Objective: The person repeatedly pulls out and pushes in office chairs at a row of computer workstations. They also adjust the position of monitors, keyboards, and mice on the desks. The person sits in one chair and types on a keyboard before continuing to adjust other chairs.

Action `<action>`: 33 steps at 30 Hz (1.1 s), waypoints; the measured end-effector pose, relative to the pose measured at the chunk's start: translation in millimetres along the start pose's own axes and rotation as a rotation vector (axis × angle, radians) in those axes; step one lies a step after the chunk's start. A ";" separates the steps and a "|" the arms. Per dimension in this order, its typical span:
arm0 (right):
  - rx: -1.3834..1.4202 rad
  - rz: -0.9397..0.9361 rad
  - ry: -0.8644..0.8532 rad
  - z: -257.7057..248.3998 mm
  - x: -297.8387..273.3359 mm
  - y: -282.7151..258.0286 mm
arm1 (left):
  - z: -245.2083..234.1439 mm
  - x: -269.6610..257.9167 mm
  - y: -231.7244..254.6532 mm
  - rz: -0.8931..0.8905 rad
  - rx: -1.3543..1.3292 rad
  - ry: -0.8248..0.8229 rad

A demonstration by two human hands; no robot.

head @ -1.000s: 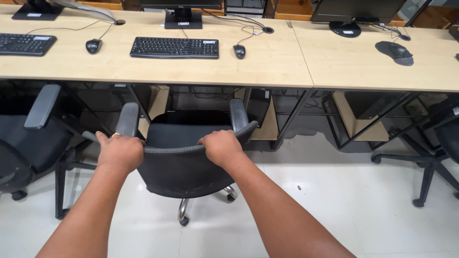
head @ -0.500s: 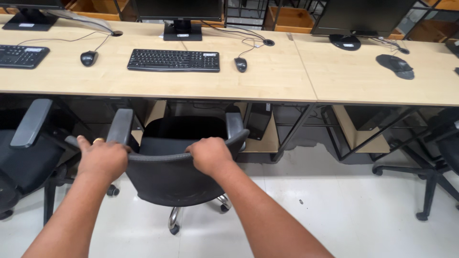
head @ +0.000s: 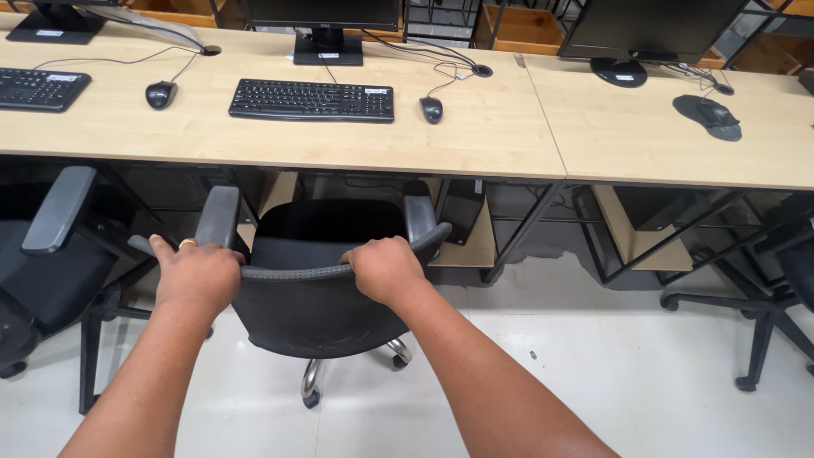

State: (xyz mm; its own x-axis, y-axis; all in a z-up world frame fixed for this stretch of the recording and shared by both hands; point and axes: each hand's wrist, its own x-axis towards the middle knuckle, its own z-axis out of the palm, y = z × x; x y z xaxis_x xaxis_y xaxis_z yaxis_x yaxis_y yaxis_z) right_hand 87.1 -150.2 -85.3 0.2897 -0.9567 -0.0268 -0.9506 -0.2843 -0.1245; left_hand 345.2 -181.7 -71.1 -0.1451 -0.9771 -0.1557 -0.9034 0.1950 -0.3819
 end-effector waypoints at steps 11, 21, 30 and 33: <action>0.018 0.012 -0.055 2.1 -2.3 -3.8 | 14.9 -1.7 0.5 -0.038 0.027 0.020; -0.022 -0.080 -0.032 -8.0 -16.0 -9.0 | -29.0 -20.1 41.7 0.042 -0.178 0.078; -0.010 -0.118 0.018 -38.1 -43.9 -4.4 | -57.4 -41.0 83.0 0.063 -0.245 0.103; -0.031 -0.128 0.047 -48.9 -57.0 -1.9 | -69.5 -52.3 86.6 0.054 -0.245 0.095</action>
State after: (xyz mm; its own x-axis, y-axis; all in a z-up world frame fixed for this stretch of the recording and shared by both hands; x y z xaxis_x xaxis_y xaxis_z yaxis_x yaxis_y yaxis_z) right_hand 66.9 -98.1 -35.0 0.4037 -0.9143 0.0341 -0.9096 -0.4051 -0.0928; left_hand 246.5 -119.7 -32.7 -0.2224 -0.9718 -0.0788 -0.9624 0.2318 -0.1416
